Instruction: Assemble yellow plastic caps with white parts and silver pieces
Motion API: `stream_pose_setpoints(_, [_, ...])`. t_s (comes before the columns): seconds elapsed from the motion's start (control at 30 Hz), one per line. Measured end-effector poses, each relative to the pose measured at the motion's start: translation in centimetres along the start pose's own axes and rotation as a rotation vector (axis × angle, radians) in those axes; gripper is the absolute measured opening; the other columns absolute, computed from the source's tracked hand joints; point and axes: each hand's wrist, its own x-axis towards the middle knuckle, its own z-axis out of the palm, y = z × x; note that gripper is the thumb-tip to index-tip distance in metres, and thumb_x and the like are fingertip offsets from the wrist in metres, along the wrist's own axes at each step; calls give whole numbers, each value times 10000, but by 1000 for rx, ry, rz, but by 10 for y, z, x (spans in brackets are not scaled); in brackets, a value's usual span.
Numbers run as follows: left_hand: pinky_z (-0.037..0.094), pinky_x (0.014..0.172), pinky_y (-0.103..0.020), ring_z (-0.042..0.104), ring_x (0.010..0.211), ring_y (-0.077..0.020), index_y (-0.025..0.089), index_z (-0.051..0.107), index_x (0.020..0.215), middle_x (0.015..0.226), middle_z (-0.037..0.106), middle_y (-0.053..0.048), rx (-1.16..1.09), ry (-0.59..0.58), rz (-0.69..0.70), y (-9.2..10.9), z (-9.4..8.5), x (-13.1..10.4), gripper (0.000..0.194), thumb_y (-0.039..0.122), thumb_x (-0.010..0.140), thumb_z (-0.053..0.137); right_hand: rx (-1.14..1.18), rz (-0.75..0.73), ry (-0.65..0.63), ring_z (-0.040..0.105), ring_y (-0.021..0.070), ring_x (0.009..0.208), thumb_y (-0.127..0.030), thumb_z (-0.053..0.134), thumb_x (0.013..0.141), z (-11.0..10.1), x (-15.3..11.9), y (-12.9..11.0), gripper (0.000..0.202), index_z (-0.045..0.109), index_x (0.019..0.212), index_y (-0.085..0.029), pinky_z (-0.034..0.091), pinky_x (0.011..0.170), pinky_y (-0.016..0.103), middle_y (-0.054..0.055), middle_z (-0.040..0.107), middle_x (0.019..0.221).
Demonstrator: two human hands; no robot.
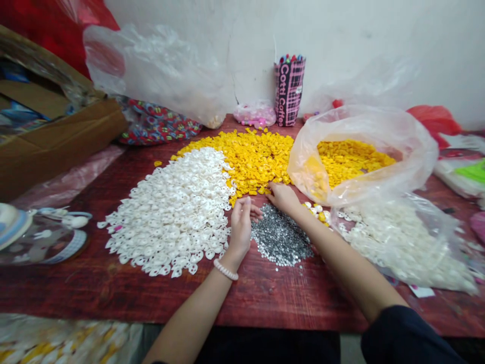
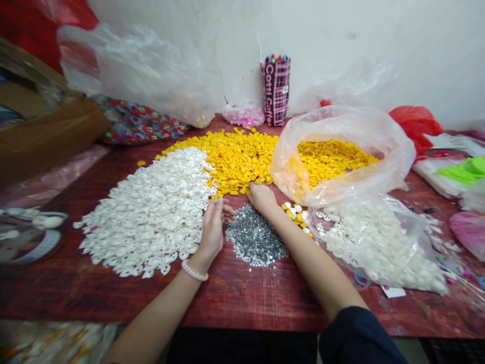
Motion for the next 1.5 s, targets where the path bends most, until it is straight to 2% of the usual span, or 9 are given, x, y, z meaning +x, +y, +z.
stream_pose_setpoints(0.17, [441, 542, -197, 602, 669, -105, 188, 557, 934, 825, 634, -31, 104, 2, 26, -2, -5, 5, 250, 416, 846, 500, 123, -114, -3, 619, 165, 894, -152, 526, 835, -25, -22, -1, 251, 624, 1064, -180, 464, 795, 275, 70, 671, 996])
stream_pose_setpoints(0.3, [494, 599, -223, 628, 743, -133, 171, 637, 994, 927, 665, -67, 79, -235, -126, -1, -3, 3, 303, 399, 809, 560, 383, -372, -72, 603, 148, 940, -119, 517, 836, -52, -58, -9, 301, 629, 1084, -247, 469, 846, 297, 37, 651, 1006])
stream_pose_setpoints(0.4, [505, 627, -223, 635, 660, -116, 139, 681, 899, 816, 692, -58, -70, -369, -320, 2, 1, -3, 265, 362, 766, 626, 570, -291, -39, 619, 149, 920, -138, 539, 828, -53, -76, -13, 373, 554, 1180, -260, 487, 846, 318, 32, 659, 988])
stream_pose_setpoints(0.47, [506, 657, -204, 638, 665, -102, 129, 692, 890, 817, 700, -60, -175, -406, -387, 5, 2, -5, 240, 311, 736, 670, 766, -202, 8, 629, 149, 924, -188, 568, 823, -46, -82, -10, 455, 459, 1258, -263, 501, 839, 322, 32, 660, 1015])
stream_pose_setpoints(0.53, [506, 683, -183, 642, 703, -95, 125, 693, 910, 853, 704, -67, -281, -447, -425, 6, 2, -5, 223, 258, 733, 680, 864, -125, 78, 634, 152, 913, -246, 573, 829, -37, -87, -5, 404, 475, 1221, -252, 511, 814, 318, 40, 653, 1042])
stream_pose_setpoints(0.63, [512, 723, -174, 650, 739, -98, 112, 688, 900, 842, 706, -75, -424, -463, -464, 6, 0, -4, 173, 211, 764, 649, 642, -41, 156, 624, 167, 852, -295, 547, 848, -26, -92, 4, 184, 611, 1000, -214, 490, 784, 322, 49, 661, 954])
stream_pose_setpoints(0.73, [519, 725, -176, 659, 735, -106, 98, 683, 869, 813, 709, -81, -497, -447, -507, 4, -1, -3, 140, 194, 783, 627, 299, -37, 26, 598, 187, 817, -286, 568, 833, -15, -98, 8, 121, 645, 872, -199, 453, 763, 320, 52, 646, 831])
stream_pose_setpoints(0.83, [526, 698, -182, 670, 736, -122, 104, 681, 851, 796, 713, -82, -516, -440, -551, 4, 0, -4, 130, 201, 785, 625, 127, -16, -53, 584, 189, 806, -262, 565, 834, -7, -101, 7, 93, 621, 841, -188, 431, 730, 295, 61, 638, 821])
stream_pose_setpoints(1.5, [528, 632, -190, 671, 678, -119, 118, 675, 851, 817, 719, -82, -381, -308, -508, 6, -3, 0, 133, 195, 804, 578, 230, -62, 0, 580, 196, 806, -247, 552, 845, 9, -95, 3, 94, 616, 853, -178, 419, 751, 305, 58, 660, 831])
